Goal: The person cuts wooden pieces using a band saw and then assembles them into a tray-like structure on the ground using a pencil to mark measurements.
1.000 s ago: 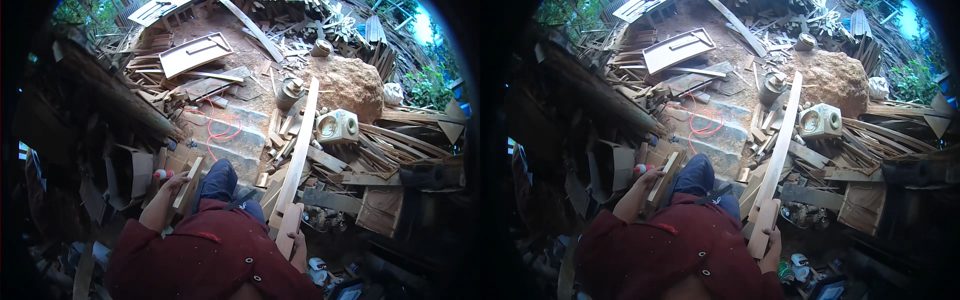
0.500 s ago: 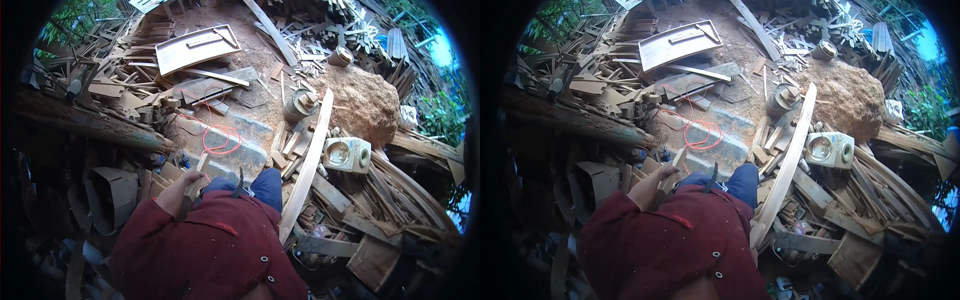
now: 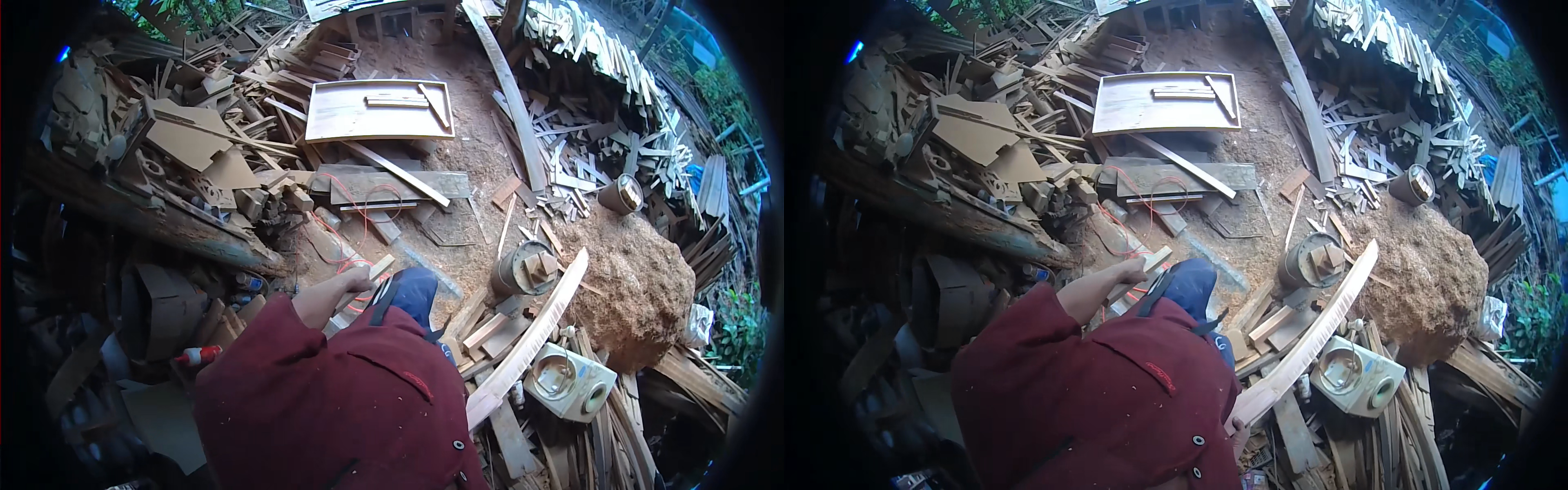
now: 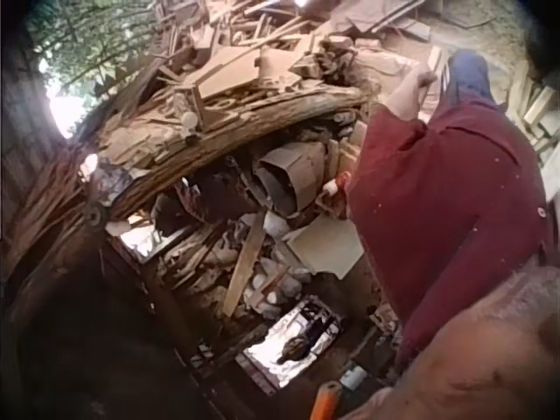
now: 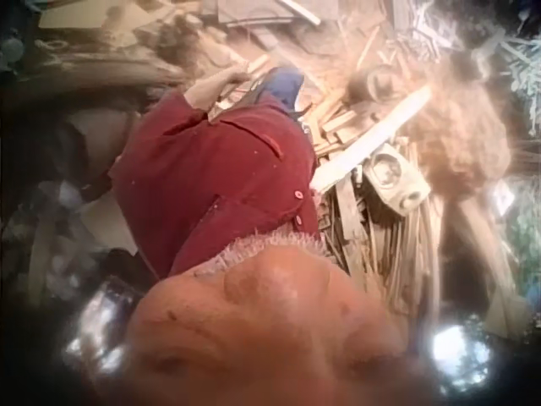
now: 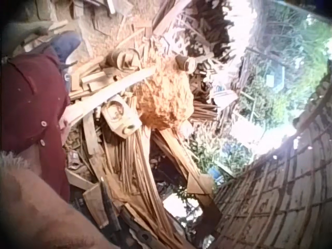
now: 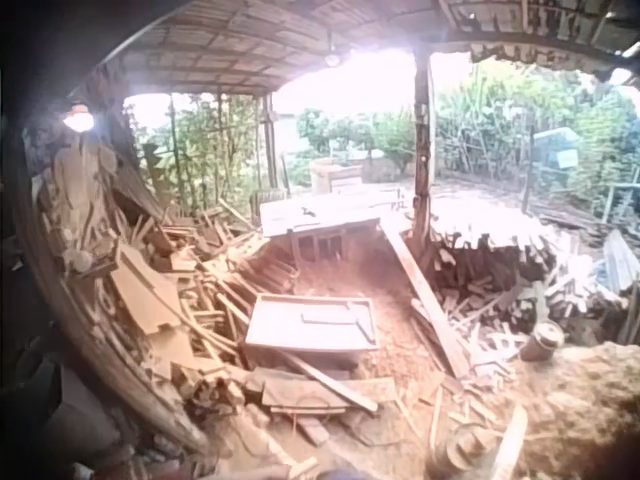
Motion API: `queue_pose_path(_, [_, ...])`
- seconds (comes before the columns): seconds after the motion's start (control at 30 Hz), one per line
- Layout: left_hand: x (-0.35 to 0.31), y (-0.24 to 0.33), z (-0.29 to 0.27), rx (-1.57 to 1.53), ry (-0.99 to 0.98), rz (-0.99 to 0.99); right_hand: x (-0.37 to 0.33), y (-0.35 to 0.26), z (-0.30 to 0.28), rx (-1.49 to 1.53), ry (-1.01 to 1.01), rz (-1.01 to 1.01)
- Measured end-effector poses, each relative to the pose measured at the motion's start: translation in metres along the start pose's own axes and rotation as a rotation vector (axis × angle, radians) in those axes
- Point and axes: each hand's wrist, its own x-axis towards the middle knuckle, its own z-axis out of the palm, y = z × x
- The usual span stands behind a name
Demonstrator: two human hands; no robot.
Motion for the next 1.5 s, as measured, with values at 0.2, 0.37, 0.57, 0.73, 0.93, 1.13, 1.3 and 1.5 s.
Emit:
queue_pose_path(0.2, [0.087,0.083,-0.049,-0.163,0.017,0.186,0.117,-0.113,-0.009,-0.024,-0.028,-0.048])
queue_pose_path(0.37, [0.244,0.079,-0.059,-0.179,-0.046,0.135,0.242,-0.203,0.002,-0.023,-0.033,-0.038])
queue_pose_path(0.57, [0.463,0.082,-0.101,-0.132,0.118,-0.154,0.417,-0.352,0.035,-0.004,-0.050,-0.025])
queue_pose_path(0.73, [0.560,0.216,-0.243,-0.386,0.155,-0.083,0.493,-0.534,0.019,-0.041,0.024,-0.100])
queue_pose_path(0.93, [0.596,0.323,-0.418,-0.577,0.386,0.046,0.676,-0.781,0.026,-0.223,-0.207,-0.113])
queue_pose_path(1.13, [0.678,0.327,-0.404,-0.583,0.311,-0.568,0.833,-1.052,0.114,-0.544,-0.337,-0.185])
queue_pose_path(1.3, [0.655,0.335,-0.421,-0.584,0.218,-0.464,0.902,-1.232,0.260,-0.675,-0.551,-0.244])
queue_pose_path(1.5, [0.713,0.393,-0.483,-0.971,0.378,-0.686,0.966,-1.336,0.492,-0.798,-0.884,-0.144])
